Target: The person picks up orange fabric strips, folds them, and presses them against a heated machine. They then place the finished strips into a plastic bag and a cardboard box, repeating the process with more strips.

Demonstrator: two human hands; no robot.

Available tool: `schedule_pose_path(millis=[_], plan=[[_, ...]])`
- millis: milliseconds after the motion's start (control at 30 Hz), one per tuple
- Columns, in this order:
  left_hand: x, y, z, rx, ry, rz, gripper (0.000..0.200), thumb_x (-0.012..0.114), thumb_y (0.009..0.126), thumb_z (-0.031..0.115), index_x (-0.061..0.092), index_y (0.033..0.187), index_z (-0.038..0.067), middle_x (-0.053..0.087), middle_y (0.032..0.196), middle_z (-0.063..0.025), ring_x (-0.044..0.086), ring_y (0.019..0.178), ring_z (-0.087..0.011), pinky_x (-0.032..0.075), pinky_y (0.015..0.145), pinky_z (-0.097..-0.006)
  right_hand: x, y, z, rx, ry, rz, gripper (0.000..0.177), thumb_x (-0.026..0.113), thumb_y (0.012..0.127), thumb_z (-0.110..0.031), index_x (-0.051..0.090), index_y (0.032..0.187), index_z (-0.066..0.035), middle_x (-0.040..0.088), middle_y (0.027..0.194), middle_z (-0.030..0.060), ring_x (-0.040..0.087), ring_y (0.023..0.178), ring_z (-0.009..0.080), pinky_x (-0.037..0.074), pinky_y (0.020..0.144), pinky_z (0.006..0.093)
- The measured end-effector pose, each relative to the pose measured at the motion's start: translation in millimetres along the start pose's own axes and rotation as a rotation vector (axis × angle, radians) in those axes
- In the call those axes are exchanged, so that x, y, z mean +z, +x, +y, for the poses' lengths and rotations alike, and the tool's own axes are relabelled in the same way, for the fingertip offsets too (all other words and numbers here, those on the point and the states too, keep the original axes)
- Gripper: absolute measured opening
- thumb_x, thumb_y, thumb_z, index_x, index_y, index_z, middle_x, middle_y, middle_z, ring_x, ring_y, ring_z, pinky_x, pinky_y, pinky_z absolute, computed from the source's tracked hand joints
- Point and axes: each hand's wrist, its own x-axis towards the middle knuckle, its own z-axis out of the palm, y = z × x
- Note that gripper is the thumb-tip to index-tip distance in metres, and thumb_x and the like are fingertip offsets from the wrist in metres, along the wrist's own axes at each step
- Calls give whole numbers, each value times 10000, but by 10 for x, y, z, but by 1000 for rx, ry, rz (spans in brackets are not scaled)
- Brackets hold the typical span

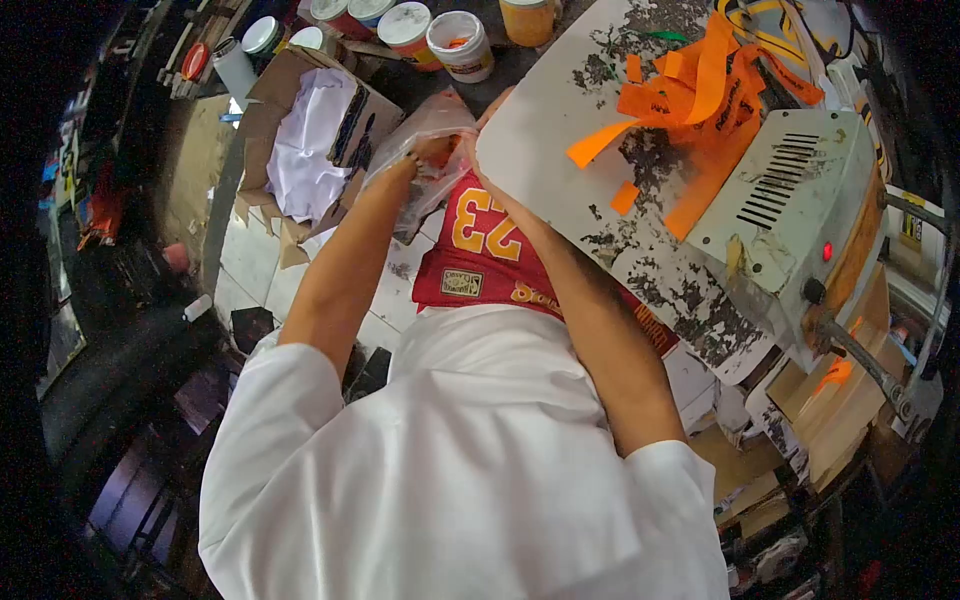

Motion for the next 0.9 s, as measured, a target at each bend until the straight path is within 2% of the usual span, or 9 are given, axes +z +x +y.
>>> schedule_pose_path(millis=[133, 200, 233, 400, 467, 533, 700, 833, 900], plan=[[-301, -347, 450, 99, 87, 67, 231, 614, 862, 82, 645, 1089, 50, 680, 1008, -133, 666, 890, -277, 524, 785, -381, 42, -9, -5, 12, -18, -26, 214, 748, 799, -297, 702, 793, -88, 610, 624, 72, 588, 574, 184, 469, 558, 331], [-413, -551, 796, -434, -144, 25, 318, 579, 944, 184, 573, 1211, 11, 680, 998, -103, 657, 935, -172, 530, 790, -344, 11, -32, -27, -51, -60, -33, 251, 674, 833, -319, 624, 795, -76, 558, 688, 74, 566, 642, 221, 462, 617, 355], [-377, -601, 704, -433, -142, 24, 318, 579, 944, 184, 573, 1211, 11, 680, 998, -103, 657, 935, -172, 530, 790, -344, -2, -43, -32, -115, -104, -40, 291, 600, 867, -341, 546, 798, -63, 506, 753, 75, 545, 710, 257, 455, 677, 379], [-508, -876, 594, -15, -165, 355, 236, 598, 948, 113, 607, 1166, 24, 687, 952, -106, 653, 734, -212, 490, 650, -303, 104, -79, 47, -56, -46, -82, 239, 568, 878, -311, 546, 813, -82, 529, 746, 79, 563, 709, 267, 463, 664, 389], [-691, -990, 728, -157, -342, 278, 226, 596, 955, 112, 608, 1161, 20, 676, 925, -70, 626, 710, -161, 472, 631, -273, 48, -34, -1, -71, 7, -59, 232, 562, 878, -310, 548, 817, -87, 537, 747, 81, 569, 711, 271, 466, 660, 392], [-877, -1056, 900, -388, -657, 208, 193, 598, 968, 128, 624, 1129, 25, 633, 869, 13, 557, 677, -57, 438, 591, -214, 2, 30, -36, -202, -52, 109, 162, 766, 712, -169, 639, 710, -67, 578, 682, 36, 571, 658, 203, 462, 596, 327], [-1247, -1147, 815, -338, -727, 251, 182, 592, 970, 126, 614, 1125, 35, 647, 895, 10, 564, 684, -45, 439, 573, -202, -67, 14, -32, -242, -68, 67, 161, 759, 678, -117, 614, 725, -67, 576, 728, 39, 573, 699, 208, 463, 618, 329], [-1573, -1169, 1078, -339, -898, 268, 181, 571, 972, 73, 600, 1144, 28, 643, 976, -26, 616, 822, -94, 504, 703, -232, -164, 16, -27, -169, -112, -57, 170, 757, 689, -144, 617, 747, -67, 596, 767, 41, 600, 742, 200, 483, 667, 315], [-1778, -1190, 1111, -205, -906, 196, 184, 572, 966, 56, 594, 1145, 22, 637, 1020, -38, 619, 911, -121, 510, 813, -264, -216, 34, -69, -156, -181, -90, 180, 758, 690, -161, 618, 756, -69, 603, 783, 42, 607, 758, 202, 488, 690, 315]])
